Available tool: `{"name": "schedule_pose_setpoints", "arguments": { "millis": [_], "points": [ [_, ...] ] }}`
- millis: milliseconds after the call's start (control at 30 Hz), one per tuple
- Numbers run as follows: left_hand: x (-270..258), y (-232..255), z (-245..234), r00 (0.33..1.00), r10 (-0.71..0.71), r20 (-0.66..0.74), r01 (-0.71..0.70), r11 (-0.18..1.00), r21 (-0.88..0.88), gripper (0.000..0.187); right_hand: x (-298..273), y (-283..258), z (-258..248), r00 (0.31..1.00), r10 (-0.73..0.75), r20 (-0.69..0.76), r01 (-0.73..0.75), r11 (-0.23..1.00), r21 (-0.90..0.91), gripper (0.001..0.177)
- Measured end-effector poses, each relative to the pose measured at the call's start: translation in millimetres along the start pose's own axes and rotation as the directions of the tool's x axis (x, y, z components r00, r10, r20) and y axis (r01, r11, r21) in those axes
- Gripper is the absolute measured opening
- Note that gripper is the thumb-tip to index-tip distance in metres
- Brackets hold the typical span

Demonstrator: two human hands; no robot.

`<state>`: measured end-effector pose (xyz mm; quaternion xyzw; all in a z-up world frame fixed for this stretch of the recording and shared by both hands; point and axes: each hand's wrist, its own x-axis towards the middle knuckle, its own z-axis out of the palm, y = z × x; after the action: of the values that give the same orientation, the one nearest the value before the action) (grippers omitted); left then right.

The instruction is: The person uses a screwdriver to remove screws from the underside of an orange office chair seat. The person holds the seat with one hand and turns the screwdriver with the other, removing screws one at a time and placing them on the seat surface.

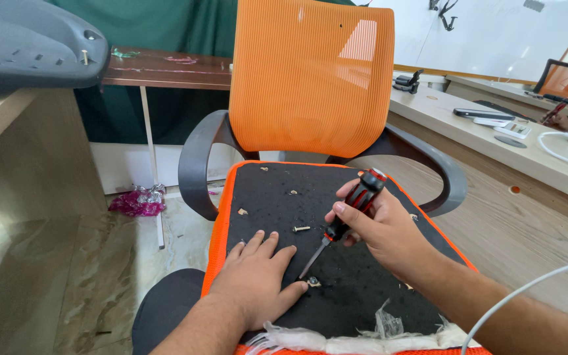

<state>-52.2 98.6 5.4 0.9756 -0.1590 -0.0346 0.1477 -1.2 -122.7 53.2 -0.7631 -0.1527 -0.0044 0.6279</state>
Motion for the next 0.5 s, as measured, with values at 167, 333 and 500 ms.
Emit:
{"name": "schedule_pose_setpoints", "arguments": {
  "millis": [167,333,500],
  "points": [
    [5,-2,4,0.999,0.038,0.008,-0.038,0.999,0.005,0.071,1,-4,1,1.000,0.012,-0.002,-0.012,1.000,-0.029,0.031],
    [10,0,0,0.998,0.050,0.023,-0.050,0.999,0.019,0.072,0,-1,0,1.000,0.013,-0.023,-0.013,1.000,-0.014,0.031],
    [24,7,0,0.996,0.076,0.041,-0.078,0.996,0.037,0.077,1,3,-4,0.999,0.005,-0.047,-0.006,1.000,-0.021,0.031]
  ]
}}
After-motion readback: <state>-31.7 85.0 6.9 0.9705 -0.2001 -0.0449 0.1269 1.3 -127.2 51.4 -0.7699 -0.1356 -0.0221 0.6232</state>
